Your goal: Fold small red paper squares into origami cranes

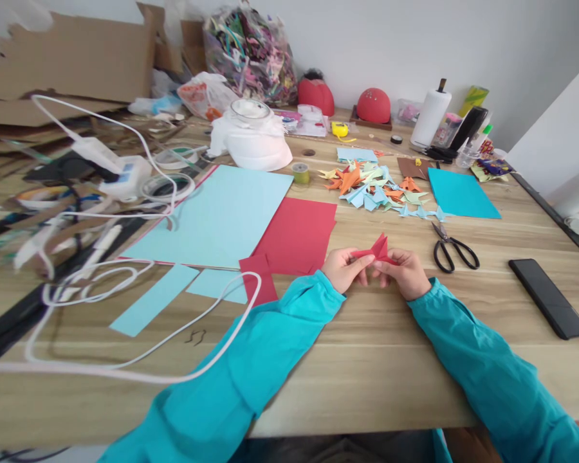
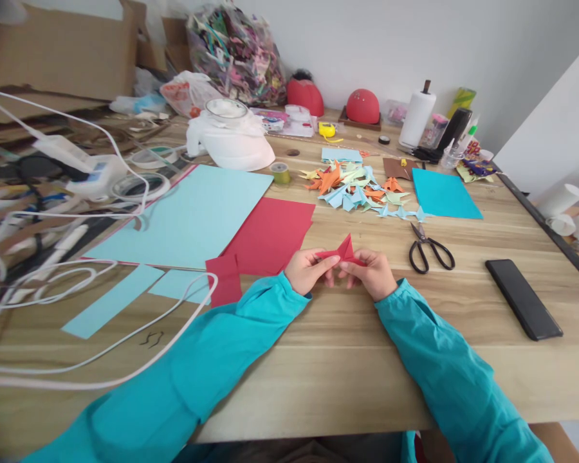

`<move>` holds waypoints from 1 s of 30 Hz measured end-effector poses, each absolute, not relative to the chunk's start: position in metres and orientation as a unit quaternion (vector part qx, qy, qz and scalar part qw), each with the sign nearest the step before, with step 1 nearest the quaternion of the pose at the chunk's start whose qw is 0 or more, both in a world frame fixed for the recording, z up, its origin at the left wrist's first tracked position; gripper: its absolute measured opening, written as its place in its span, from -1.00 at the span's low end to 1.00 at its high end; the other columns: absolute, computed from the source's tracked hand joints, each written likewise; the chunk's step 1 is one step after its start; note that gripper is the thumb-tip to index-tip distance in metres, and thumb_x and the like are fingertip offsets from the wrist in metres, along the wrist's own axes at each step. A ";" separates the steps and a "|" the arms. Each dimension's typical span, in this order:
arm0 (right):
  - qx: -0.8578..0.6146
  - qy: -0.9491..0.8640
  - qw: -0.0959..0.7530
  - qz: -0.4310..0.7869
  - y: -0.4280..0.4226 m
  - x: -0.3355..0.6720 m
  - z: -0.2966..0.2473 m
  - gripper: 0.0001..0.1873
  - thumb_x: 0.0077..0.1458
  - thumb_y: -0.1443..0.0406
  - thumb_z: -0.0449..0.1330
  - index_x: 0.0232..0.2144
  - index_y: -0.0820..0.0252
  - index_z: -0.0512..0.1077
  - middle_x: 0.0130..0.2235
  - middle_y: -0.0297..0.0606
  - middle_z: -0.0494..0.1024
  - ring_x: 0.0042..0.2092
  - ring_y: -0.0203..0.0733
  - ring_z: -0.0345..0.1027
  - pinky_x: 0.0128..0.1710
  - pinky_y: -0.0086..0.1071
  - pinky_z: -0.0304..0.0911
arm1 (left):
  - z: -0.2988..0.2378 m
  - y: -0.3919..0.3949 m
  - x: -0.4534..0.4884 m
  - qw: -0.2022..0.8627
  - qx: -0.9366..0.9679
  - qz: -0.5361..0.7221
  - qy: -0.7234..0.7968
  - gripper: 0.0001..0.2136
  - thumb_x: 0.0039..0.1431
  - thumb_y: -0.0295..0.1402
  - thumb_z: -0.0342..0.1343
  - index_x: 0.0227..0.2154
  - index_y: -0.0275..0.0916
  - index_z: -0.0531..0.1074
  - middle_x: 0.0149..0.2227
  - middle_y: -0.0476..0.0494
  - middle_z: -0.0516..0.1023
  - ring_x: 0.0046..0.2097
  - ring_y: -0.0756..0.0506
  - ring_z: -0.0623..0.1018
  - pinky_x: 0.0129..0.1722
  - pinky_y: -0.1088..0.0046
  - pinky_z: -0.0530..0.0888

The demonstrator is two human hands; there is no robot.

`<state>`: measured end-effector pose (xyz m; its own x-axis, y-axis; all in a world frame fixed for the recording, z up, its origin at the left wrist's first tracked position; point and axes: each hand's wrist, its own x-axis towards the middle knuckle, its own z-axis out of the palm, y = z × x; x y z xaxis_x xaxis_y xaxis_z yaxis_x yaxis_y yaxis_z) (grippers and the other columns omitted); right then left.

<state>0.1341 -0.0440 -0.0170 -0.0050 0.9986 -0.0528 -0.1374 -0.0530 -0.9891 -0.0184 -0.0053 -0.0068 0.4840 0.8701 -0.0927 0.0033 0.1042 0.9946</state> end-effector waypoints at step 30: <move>-0.452 -0.465 0.540 0.536 -0.045 0.132 -0.016 -0.51 -0.09 0.20 0.27 -0.08 0.15 0.28 -0.56 -0.40 0.50 -0.62 -0.33 0.34 -0.63 -0.47 0.23 | -0.007 -0.005 -0.019 0.638 0.569 0.390 0.341 -0.69 -0.12 -0.37 0.18 -0.23 -0.32 0.49 -0.33 -0.14 0.55 -0.42 -0.02 0.52 -0.34 0.41 0.49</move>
<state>0.1316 -0.0448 -0.0163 -0.0076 0.9998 0.0178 -0.1600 0.0163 -0.9870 -0.0191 -0.0048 -0.0068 0.4625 0.8866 0.0090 -0.1105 0.0476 0.9927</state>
